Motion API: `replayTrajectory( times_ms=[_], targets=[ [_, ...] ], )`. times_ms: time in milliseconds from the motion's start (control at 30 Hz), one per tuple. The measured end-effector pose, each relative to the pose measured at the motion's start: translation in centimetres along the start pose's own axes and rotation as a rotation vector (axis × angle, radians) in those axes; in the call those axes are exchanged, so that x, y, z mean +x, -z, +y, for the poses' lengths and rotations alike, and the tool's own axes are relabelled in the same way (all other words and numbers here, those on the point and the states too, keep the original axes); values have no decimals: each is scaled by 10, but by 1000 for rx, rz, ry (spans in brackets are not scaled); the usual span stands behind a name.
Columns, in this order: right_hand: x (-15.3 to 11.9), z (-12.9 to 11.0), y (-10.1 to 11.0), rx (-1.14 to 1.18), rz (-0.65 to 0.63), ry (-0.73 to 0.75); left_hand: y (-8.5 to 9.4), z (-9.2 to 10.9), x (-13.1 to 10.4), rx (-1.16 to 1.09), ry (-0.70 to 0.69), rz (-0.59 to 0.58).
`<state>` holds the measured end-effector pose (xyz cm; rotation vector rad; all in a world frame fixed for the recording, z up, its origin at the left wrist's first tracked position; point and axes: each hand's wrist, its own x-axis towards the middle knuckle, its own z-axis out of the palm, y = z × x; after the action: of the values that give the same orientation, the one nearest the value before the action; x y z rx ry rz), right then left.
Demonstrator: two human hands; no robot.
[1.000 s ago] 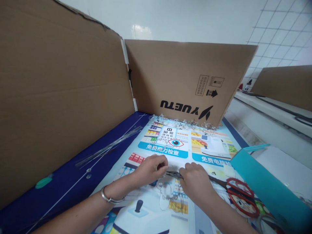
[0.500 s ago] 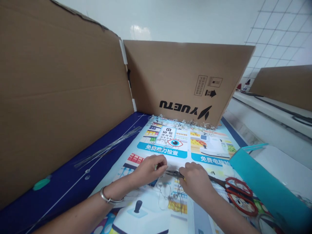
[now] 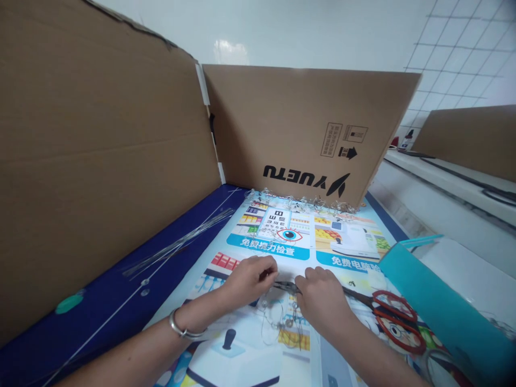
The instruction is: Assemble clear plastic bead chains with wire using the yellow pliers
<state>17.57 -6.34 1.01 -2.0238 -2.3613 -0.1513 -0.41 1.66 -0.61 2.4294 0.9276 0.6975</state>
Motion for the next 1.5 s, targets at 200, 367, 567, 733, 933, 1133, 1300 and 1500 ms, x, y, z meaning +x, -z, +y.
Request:
replayTrajectory(
  times_ms=[200, 367, 567, 733, 933, 1133, 1300, 1500],
  targets=[
    [-1, -4, -1, -9, -6, -10, -4, 4, -1, 18, 26, 17],
    [-2, -7, 1, -28, -32, -16, -5, 4, -1, -16, 91, 15],
    [-2, -8, 0, -42, -26, -3, 1, 1, -1, -24, 112, -43],
    [-1, -8, -2, -39, -16, -4, 3, 2, -2, -20, 97, -56],
    [-1, -7, -3, -13, 9, 6, 4, 5, -2, -3, 84, -40],
    [-1, -6, -1, -3, -10, 9, 4, 3, -2, -51, 73, -62],
    [-1, -6, 3, -17, -52, 12, 8, 4, -1, -94, 5, -96],
    [0, -3, 6, 9, -54, 16, 12, 5, -1, -107, -76, -126]
  ],
)
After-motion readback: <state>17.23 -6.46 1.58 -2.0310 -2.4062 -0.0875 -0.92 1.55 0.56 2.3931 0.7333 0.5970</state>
